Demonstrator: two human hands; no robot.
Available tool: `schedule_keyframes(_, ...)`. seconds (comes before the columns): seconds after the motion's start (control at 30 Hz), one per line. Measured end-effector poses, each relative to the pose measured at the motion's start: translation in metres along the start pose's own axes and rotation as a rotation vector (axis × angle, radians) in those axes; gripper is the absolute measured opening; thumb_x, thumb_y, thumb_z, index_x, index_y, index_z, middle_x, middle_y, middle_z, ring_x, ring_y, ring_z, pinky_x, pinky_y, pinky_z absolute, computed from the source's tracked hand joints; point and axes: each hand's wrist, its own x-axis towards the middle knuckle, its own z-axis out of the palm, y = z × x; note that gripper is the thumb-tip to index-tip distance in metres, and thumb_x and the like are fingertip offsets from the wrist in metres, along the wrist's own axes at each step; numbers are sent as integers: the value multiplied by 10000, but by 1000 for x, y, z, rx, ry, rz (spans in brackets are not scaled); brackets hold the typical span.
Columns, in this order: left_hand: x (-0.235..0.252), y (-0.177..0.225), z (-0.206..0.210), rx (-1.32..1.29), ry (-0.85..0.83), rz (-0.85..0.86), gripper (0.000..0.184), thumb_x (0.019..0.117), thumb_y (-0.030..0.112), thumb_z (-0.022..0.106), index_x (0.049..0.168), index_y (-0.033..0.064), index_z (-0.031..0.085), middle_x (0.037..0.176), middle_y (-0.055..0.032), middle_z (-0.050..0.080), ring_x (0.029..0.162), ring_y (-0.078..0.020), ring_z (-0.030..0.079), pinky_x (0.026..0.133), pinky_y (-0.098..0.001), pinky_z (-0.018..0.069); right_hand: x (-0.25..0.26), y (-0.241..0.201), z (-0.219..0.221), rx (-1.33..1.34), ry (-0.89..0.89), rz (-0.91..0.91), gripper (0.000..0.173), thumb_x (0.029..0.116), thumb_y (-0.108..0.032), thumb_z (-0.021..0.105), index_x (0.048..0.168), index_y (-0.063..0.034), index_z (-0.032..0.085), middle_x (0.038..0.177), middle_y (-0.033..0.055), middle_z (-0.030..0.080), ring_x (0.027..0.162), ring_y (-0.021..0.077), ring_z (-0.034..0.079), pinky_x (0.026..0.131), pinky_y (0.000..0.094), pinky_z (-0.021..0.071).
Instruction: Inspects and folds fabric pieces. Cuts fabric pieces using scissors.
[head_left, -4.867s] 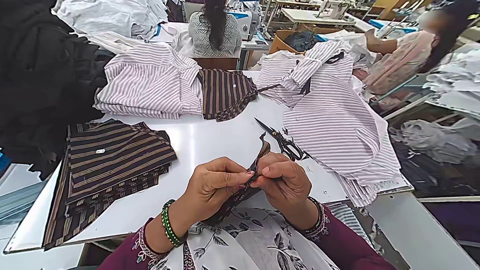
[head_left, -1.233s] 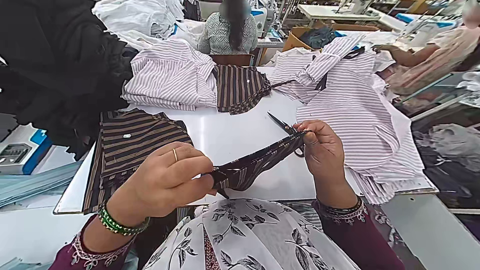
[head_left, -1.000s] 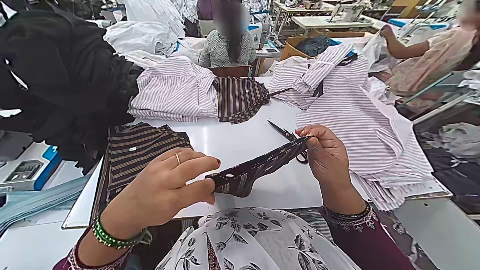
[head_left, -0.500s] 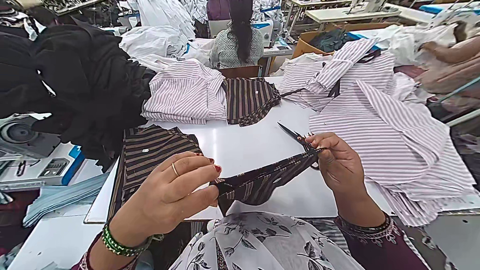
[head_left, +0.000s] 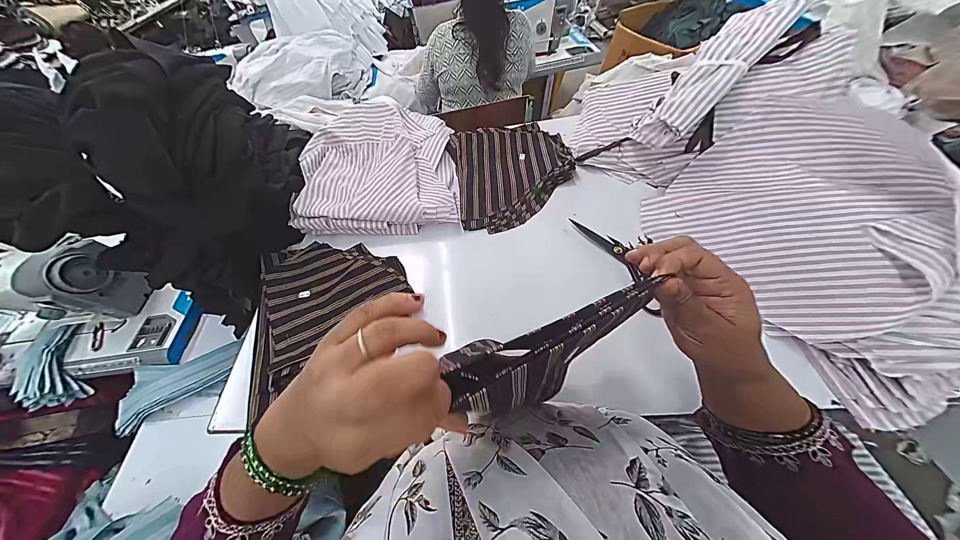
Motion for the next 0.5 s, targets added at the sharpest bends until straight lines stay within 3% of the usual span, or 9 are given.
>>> schedule_keyframes(0.07,-6,-13,1,124,-116,-144,447,1054,542,440,983,144,629,1106,-77,647,1079,-164,642,923,-307,526,3,-6,-7,-131,31,-62,100,1022,-408,591,994,-335,652,1098,-214,629,1145,-18,592,1001,213,501)
schedule_keyframes(0.1,-10,-24,5,137,-159,-235,596,1061,575,358,982,106,716,1075,-118,716,994,-201,698,796,-340,564,6,-10,-9,-234,32,-119,121,1030,-408,578,990,-312,641,1095,-196,620,1153,-17,585,1020,217,490)
schedule_keyframes(0.17,-19,-44,22,104,-214,-440,668,1093,491,291,972,49,777,1013,-127,763,932,-227,740,761,-402,589,9,-23,-4,-497,-35,-276,237,1067,-405,511,962,-203,578,1071,-89,608,1215,18,564,1159,320,387)
schedule_keyframes(0.2,-23,-50,34,99,-185,-529,612,1098,408,325,921,27,770,960,-126,767,908,-228,745,774,-410,589,10,-31,5,-573,-91,-353,260,1082,-382,482,962,-163,554,1057,-32,594,1217,54,556,1194,375,328)
schedule_keyframes(0.27,-28,-55,55,79,-82,-686,458,1059,250,430,858,-5,752,888,-128,757,866,-204,735,787,-385,575,7,-42,25,-583,-183,-445,221,1094,-337,459,988,-161,539,1067,2,580,1213,79,548,1211,392,273)
schedule_keyframes(0.37,-35,-53,70,-82,48,-957,273,990,159,547,980,-3,767,937,-70,745,837,-41,679,787,-234,548,0,-37,46,-471,-293,-465,186,1097,-290,452,983,-157,514,1080,25,561,1238,114,531,1229,390,239)
schedule_keyframes(0.43,-39,-50,75,-175,113,-1148,179,941,127,623,973,9,754,874,-11,715,749,31,631,724,-177,528,-7,-24,55,-431,-349,-434,200,1101,-291,438,977,-151,508,1069,34,560,1219,128,539,1229,382,244)
schedule_keyframes(0.5,-42,-48,82,-101,75,-1264,106,896,105,691,913,1,700,784,-26,660,672,-32,585,669,-238,500,-15,-12,61,-404,-400,-404,222,1103,-296,432,962,-148,520,1062,42,572,1200,139,555,1212,365,279)
